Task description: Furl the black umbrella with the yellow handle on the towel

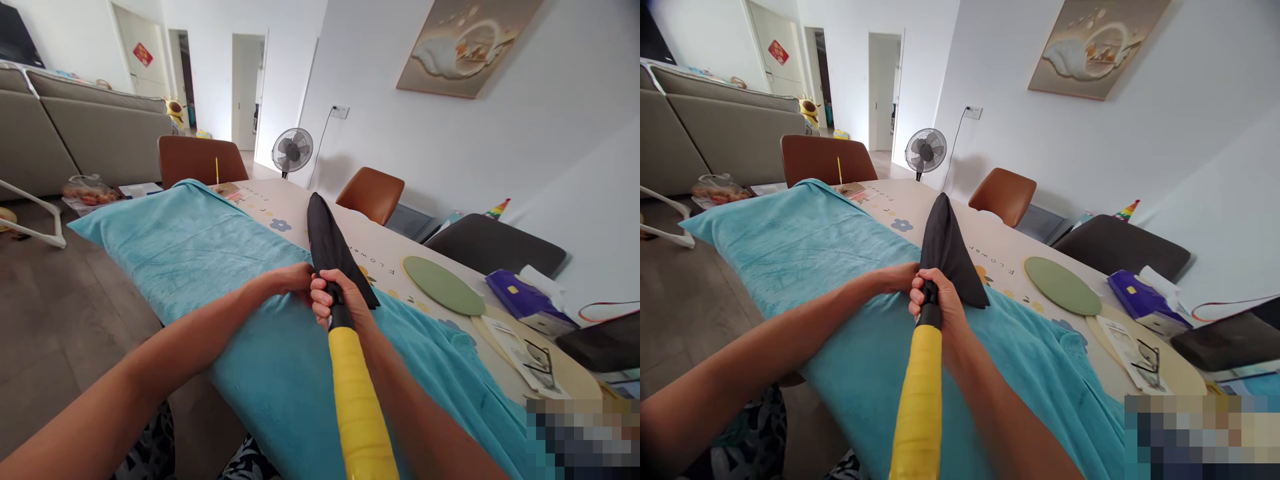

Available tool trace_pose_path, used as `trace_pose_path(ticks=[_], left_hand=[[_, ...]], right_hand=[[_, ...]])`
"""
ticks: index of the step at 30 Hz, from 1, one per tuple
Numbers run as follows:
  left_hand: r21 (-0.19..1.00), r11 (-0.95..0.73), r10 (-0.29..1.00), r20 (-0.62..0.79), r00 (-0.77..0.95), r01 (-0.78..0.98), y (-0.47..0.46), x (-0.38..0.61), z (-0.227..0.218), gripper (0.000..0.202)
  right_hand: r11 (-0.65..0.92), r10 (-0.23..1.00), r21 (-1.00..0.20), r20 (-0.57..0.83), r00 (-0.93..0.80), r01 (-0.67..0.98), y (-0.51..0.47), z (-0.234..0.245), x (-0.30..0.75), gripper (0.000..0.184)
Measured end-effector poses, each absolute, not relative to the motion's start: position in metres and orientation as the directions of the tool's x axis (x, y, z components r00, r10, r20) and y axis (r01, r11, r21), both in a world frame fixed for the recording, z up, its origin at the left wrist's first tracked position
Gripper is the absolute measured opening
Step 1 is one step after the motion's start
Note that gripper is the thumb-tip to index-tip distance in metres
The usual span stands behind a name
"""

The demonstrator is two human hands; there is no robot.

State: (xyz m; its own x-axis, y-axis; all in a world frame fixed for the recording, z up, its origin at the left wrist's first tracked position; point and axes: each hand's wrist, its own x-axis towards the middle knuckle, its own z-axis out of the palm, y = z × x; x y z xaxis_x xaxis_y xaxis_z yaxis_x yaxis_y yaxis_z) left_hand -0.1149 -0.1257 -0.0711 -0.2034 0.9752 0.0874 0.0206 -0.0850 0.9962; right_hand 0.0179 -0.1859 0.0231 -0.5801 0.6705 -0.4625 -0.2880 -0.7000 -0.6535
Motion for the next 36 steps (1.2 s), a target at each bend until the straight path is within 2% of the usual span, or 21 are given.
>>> trace_pose_path(ticks=[2,5,10,17,21,25,28,30,32,34,36], left_hand=[[0.982,-0.027,0.969,0.072,-0.237,0.186,-0.122,-0.131,-0.06,0.012],[0.904,0.043,0.924,0.126,-0.361,0.424,-0.121,-0.145,-0.051,0.014],[0.912,0.034,0.901,0.149,-0.408,0.409,-0.124,-0.133,-0.049,0.027],[0.868,-0.019,0.959,0.156,-0.236,0.496,-0.129,-0.124,-0.049,0.062],[0.858,-0.034,0.975,0.14,-0.171,0.513,-0.129,-0.126,-0.049,0.069],[0.864,-0.04,0.984,0.121,-0.131,0.502,-0.128,-0.126,-0.05,0.068],[0.847,-0.065,0.977,0.162,-0.139,0.527,-0.128,-0.122,-0.051,0.063],[0.805,-0.103,0.947,0.259,-0.19,0.585,-0.13,-0.118,-0.047,0.054],[0.725,-0.184,0.887,0.414,-0.206,0.664,-0.132,-0.114,-0.038,0.041],[0.607,-0.314,0.841,0.535,-0.084,0.73,-0.132,-0.109,-0.023,0.032],[0.477,-0.429,0.837,0.529,0.14,0.767,-0.13,-0.102,-0.007,0.029]], right_hand=[[-0.689,0.683,-0.669,-0.47,-0.559,-0.279,-0.183,0.01,0.015,0.012],[-0.683,0.68,-0.709,-0.528,-0.508,-0.178,-0.188,-0.012,0.006,0.017],[-0.669,0.693,-0.728,-0.541,-0.476,-0.146,-0.198,-0.026,-0.003,0.016],[-0.649,0.717,-0.738,-0.511,-0.473,-0.186,-0.195,-0.027,-0.002,0.016],[-0.649,0.714,-0.735,-0.5,-0.49,-0.196,-0.194,-0.031,-0.002,0.017],[-0.648,0.717,-0.731,-0.491,-0.494,-0.214,-0.193,-0.032,-0.003,0.02],[-0.648,0.718,-0.73,-0.491,-0.493,-0.218,-0.192,-0.033,-0.003,0.021],[-0.647,0.719,-0.73,-0.49,-0.493,-0.219,-0.193,-0.033,-0.003,0.021],[-0.638,0.733,-0.729,-0.477,-0.486,-0.247,-0.194,-0.034,-0.004,0.019],[-0.617,0.758,-0.727,-0.447,-0.475,-0.301,-0.194,-0.034,-0.004,0.017],[-0.598,0.776,-0.728,-0.422,-0.469,-0.335,-0.194,-0.034,-0.005,0.015]])
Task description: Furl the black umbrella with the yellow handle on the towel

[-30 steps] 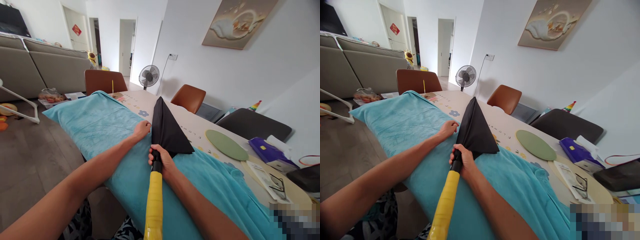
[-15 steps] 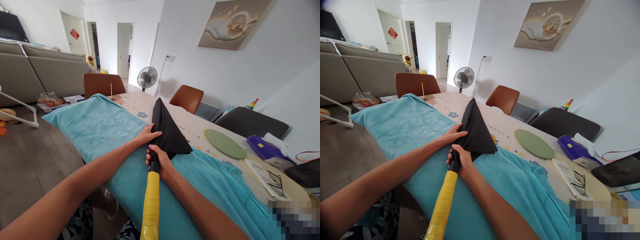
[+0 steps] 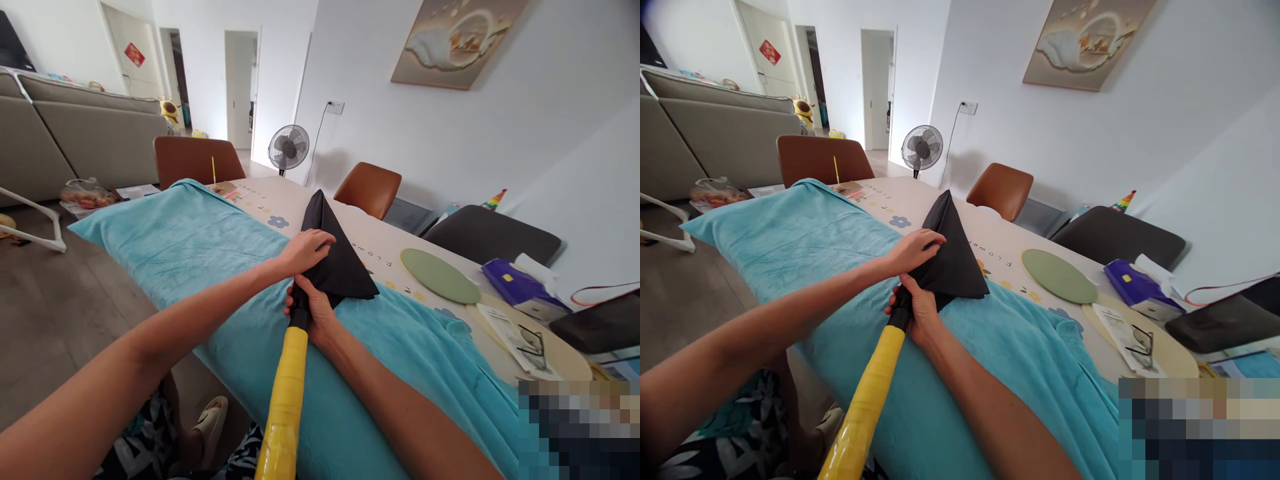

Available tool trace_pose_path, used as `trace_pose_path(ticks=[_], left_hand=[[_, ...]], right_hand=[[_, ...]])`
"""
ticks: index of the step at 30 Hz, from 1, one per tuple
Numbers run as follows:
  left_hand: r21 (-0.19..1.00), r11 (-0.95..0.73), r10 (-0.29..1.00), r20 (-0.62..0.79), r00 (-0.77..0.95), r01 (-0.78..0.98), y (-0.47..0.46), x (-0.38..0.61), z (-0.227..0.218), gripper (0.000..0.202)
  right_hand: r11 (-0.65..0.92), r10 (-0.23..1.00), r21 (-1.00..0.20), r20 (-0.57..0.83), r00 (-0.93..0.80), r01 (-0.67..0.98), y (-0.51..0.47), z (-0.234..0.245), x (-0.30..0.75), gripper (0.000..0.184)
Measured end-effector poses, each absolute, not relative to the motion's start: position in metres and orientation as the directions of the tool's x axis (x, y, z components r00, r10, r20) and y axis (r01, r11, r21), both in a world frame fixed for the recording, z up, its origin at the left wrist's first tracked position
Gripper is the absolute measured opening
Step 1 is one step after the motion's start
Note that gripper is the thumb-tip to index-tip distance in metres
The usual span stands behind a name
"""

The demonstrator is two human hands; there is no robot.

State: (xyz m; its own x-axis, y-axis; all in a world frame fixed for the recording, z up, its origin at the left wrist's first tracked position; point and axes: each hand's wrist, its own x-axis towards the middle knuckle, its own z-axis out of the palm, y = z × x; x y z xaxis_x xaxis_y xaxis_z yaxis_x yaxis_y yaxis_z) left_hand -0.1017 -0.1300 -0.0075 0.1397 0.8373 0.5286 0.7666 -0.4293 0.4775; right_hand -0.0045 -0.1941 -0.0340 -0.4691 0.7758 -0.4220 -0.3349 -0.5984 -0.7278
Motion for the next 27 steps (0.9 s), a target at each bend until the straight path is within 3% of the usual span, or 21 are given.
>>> trace_pose_path(ticks=[3,6,10,13,16,19,27], left_hand=[[0.295,-0.551,0.822,0.352,0.448,0.78,-0.121,-0.085,0.009,0.029],[0.182,-0.665,0.744,0.249,0.62,0.724,-0.11,-0.062,0.014,0.035],[0.112,-0.727,0.686,0.152,0.712,0.677,-0.096,-0.03,0.01,0.05],[0.125,-0.699,0.713,0.04,0.7,0.705,-0.087,-0.016,0.005,0.043],[0.159,-0.662,0.748,0.077,0.66,0.732,-0.082,-0.012,0.006,0.029],[0.242,-0.629,0.777,0.241,0.582,0.739,-0.086,-0.019,0.019,0.027],[0.702,-0.485,0.855,0.505,0.116,0.522,-0.11,-0.097,0.059,0.024]], right_hand=[[-0.584,0.786,-0.735,-0.406,-0.465,-0.345,-0.195,-0.034,-0.004,0.011],[-0.578,0.792,-0.727,-0.391,-0.469,-0.37,-0.196,-0.034,-0.004,0.008],[-0.563,0.8,-0.727,-0.361,-0.479,-0.392,-0.196,-0.037,-0.004,0.008],[-0.551,0.803,-0.745,-0.348,-0.484,-0.377,-0.195,-0.039,-0.004,0.006],[-0.562,0.792,-0.75,-0.368,-0.487,-0.348,-0.195,-0.039,-0.004,0.009],[-0.579,0.784,-0.747,-0.4,-0.475,-0.327,-0.196,-0.035,-0.004,0.013],[-0.614,0.75,-0.73,-0.421,-0.509,-0.3,-0.196,-0.031,-0.002,0.017]])
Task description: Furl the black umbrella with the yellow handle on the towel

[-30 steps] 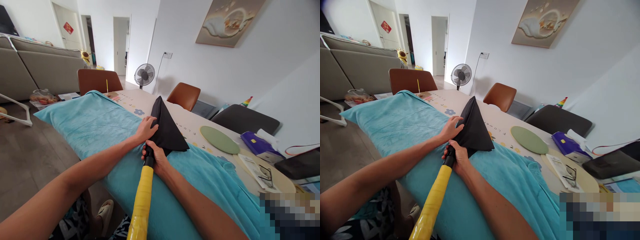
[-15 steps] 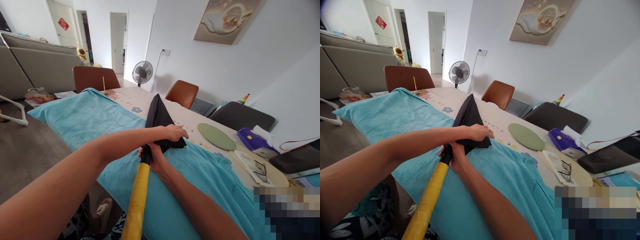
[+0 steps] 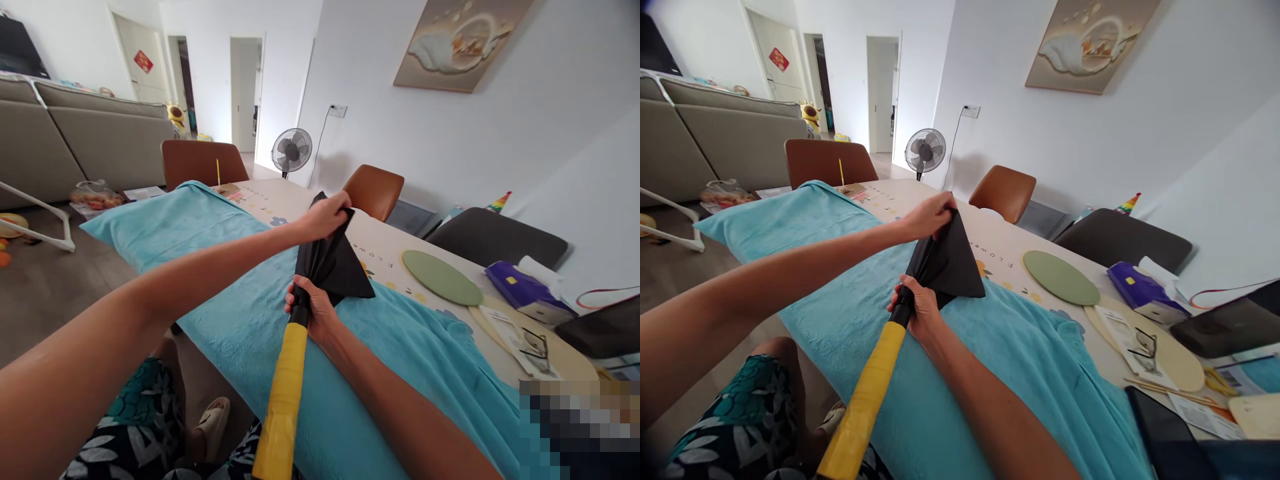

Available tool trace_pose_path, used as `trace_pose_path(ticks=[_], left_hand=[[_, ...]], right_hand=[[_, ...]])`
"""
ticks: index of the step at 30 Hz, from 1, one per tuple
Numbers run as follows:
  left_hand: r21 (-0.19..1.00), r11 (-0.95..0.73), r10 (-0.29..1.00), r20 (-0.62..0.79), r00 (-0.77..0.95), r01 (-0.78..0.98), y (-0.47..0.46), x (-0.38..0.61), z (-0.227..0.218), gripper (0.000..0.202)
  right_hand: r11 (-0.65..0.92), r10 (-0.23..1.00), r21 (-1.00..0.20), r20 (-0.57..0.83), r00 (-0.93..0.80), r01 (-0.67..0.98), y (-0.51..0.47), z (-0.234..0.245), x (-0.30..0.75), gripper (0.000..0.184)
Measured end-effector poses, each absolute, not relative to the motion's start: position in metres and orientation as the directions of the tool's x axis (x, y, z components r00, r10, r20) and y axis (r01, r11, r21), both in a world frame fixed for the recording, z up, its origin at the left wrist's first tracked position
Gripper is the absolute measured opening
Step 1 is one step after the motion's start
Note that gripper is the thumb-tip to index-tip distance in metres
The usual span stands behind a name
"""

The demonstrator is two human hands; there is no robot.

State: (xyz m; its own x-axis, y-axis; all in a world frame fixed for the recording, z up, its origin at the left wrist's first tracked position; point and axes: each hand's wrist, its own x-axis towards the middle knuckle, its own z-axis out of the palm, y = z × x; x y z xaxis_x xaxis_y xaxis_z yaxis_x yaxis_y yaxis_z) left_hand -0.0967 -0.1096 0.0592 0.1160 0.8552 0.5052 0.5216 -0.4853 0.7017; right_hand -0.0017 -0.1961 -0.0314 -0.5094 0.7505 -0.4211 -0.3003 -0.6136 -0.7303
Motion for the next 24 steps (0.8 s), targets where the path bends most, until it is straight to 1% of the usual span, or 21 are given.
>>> trace_pose_path(ticks=[2,5,7,9,12,16,20,24], left_hand=[[0.766,-0.449,0.861,0.508,-0.004,0.46,-0.113,-0.127,0.055,0.02],[0.86,-0.38,0.873,0.455,-0.176,0.341,-0.121,-0.169,0.04,0.014],[0.914,-0.337,0.868,0.395,-0.301,0.228,-0.128,-0.19,0.026,0.015],[0.951,-0.284,0.874,0.309,-0.376,0.122,-0.134,-0.204,0.01,0.015],[0.977,-0.209,0.892,0.204,-0.404,0.032,-0.139,-0.212,-0.015,0.013],[0.981,-0.175,0.888,0.119,-0.445,-0.087,-0.139,-0.211,-0.041,0.012],[0.953,-0.214,0.844,0.069,-0.532,-0.216,-0.139,-0.211,-0.047,0.011],[0.938,-0.226,0.849,0.058,-0.526,-0.261,-0.142,-0.214,-0.043,0.011]], right_hand=[[-0.617,0.744,-0.727,-0.414,-0.524,-0.301,-0.195,-0.033,-0.001,0.016],[-0.633,0.732,-0.71,-0.421,-0.536,-0.308,-0.194,-0.035,-0.001,0.015],[-0.641,0.725,-0.704,-0.425,-0.541,-0.306,-0.194,-0.035,-0.001,0.015],[-0.644,0.722,-0.701,-0.424,-0.547,-0.306,-0.194,-0.034,0.0,0.015],[-0.665,0.704,-0.682,-0.434,-0.562,-0.304,-0.195,-0.031,0.002,0.015],[-0.683,0.684,-0.664,-0.433,-0.586,-0.306,-0.195,-0.03,0.004,0.018],[-0.669,0.695,-0.68,-0.428,-0.578,-0.301,-0.193,-0.032,0.004,0.018],[-0.683,0.681,-0.684,-0.471,-0.561,-0.255,-0.192,-0.034,0.003,0.017]])
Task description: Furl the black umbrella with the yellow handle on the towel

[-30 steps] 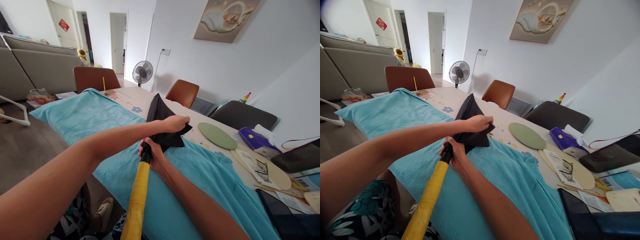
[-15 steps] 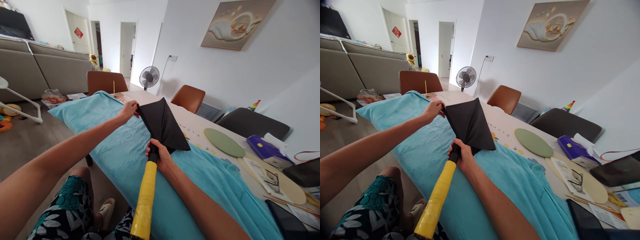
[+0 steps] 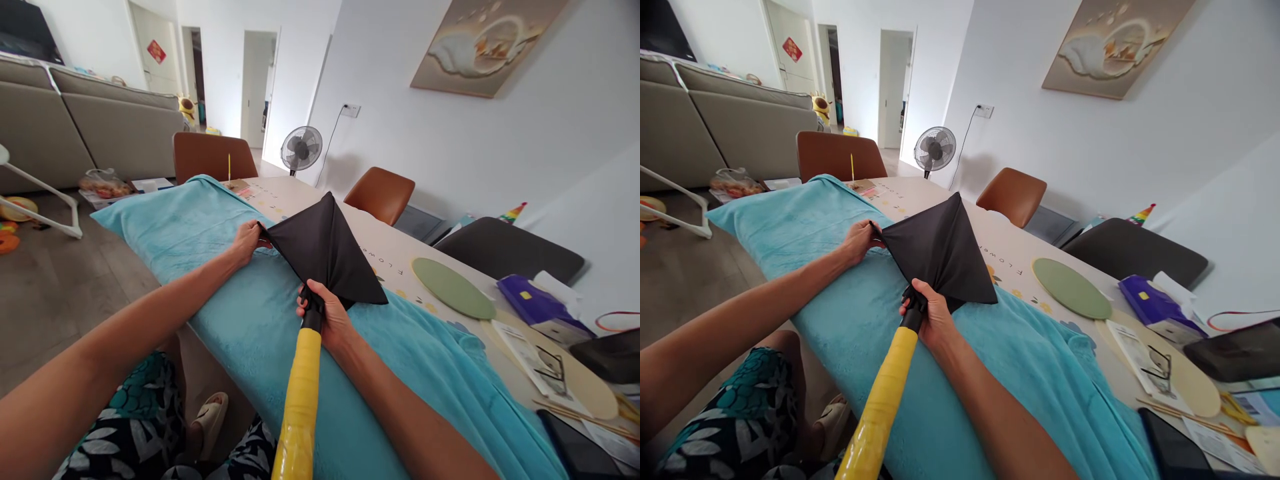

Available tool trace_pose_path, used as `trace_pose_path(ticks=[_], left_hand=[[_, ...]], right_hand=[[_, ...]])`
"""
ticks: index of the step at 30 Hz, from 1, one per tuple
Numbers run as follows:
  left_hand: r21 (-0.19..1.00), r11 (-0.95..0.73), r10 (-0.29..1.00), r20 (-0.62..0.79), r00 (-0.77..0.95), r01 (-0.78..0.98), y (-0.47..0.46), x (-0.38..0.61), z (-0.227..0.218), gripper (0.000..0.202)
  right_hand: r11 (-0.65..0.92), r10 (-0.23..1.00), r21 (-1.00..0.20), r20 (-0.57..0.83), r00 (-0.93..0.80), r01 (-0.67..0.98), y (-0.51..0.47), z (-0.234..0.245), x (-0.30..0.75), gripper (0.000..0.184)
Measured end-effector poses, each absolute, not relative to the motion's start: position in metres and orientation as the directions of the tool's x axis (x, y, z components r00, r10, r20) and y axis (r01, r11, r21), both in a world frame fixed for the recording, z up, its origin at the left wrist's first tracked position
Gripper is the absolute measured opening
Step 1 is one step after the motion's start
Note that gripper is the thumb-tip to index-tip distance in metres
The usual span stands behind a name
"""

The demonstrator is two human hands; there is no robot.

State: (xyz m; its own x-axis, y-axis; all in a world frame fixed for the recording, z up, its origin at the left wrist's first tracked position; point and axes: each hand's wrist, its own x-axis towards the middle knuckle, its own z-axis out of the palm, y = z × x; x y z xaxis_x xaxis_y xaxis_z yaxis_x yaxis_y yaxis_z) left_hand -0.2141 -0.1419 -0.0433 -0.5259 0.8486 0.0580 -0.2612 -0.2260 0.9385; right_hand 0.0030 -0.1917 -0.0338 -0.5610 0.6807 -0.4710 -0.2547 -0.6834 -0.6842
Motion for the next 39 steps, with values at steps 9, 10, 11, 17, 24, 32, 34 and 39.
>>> trace_pose_path(ticks=[9,10,11,17,24,32,34,39], left_hand=[[0.966,-0.198,0.873,0.098,-0.478,-0.164,-0.1461,-0.2117,-0.0436,0.015],[0.968,-0.194,0.876,0.1,-0.472,-0.156,-0.1463,-0.2112,-0.044,0.015],[0.97,-0.193,0.878,0.103,-0.468,-0.148,-0.1464,-0.2109,-0.0444,0.015],[0.971,-0.198,0.868,0.11,-0.484,-0.134,-0.1475,-0.2106,-0.045,0.016],[0.972,-0.196,0.862,0.111,-0.494,-0.125,-0.1491,-0.2095,-0.0437,0.016],[0.967,-0.236,0.858,0.16,-0.488,-0.096,-0.1519,-0.2073,-0.0399,0.016],[0.965,-0.252,0.84,0.18,-0.511,-0.074,-0.1517,-0.208,-0.0394,0.017],[0.966,-0.257,0.799,0.235,-0.554,0.039,-0.149,-0.2106,-0.0442,0.015]], right_hand=[[-0.673,0.705,-0.699,-0.506,-0.498,-0.243,-0.194,-0.029,0.0015,0.015],[-0.671,0.705,-0.704,-0.507,-0.497,-0.234,-0.1943,-0.0288,0.0017,0.015],[-0.668,0.704,-0.709,-0.502,-0.502,-0.228,-0.1943,-0.029,0.002,0.016],[-0.667,0.691,-0.694,-0.44,-0.573,-0.271,-0.1931,-0.0314,0.0026,0.026],[-0.647,0.74,-0.69,-0.462,-0.49,-0.326,-0.1959,-0.0264,0.0002,0.013],[-0.606,0.78,-0.706,-0.44,-0.444,-0.365,-0.1971,-0.0302,-0.0009,0.009],[-0.613,0.775,-0.707,-0.45,-0.443,-0.353,-0.1968,-0.0307,-0.0007,0.007],[-0.661,0.714,-0.704,-0.485,-0.504,-0.26,-0.1942,-0.0308,0.002,0.01]])
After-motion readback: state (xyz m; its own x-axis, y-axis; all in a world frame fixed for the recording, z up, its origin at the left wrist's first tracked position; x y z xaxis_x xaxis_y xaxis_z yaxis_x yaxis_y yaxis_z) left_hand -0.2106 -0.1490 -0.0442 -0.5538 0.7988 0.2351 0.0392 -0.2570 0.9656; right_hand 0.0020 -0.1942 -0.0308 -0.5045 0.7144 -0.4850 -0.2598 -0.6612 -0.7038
